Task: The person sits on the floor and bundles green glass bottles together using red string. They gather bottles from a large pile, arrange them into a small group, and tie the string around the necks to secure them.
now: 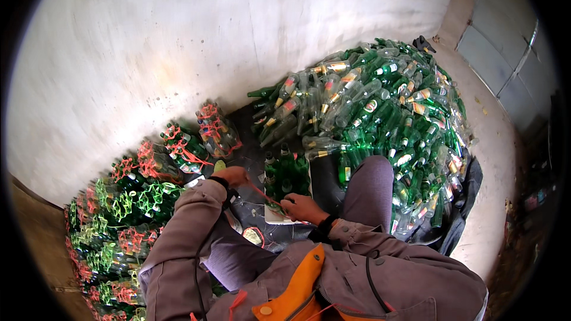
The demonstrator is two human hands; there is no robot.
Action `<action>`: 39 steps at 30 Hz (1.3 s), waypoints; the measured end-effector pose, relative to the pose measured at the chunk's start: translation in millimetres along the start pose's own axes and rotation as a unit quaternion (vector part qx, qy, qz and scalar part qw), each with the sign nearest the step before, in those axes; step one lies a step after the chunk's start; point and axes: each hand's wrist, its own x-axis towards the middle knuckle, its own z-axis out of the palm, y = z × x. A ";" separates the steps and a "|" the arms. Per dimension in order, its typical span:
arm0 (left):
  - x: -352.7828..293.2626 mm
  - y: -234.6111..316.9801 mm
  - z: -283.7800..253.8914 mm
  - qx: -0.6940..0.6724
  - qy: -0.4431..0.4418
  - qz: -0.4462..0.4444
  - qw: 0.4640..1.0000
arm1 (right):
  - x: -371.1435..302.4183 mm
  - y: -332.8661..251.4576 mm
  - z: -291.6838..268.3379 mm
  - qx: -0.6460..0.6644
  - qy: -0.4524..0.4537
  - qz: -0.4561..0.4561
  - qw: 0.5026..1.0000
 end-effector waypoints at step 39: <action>103.4 40.1 -65.2 0.179 0.291 0.004 0.940 | 210.3 -47.1 -154.2 -0.178 -0.028 -0.101 0.978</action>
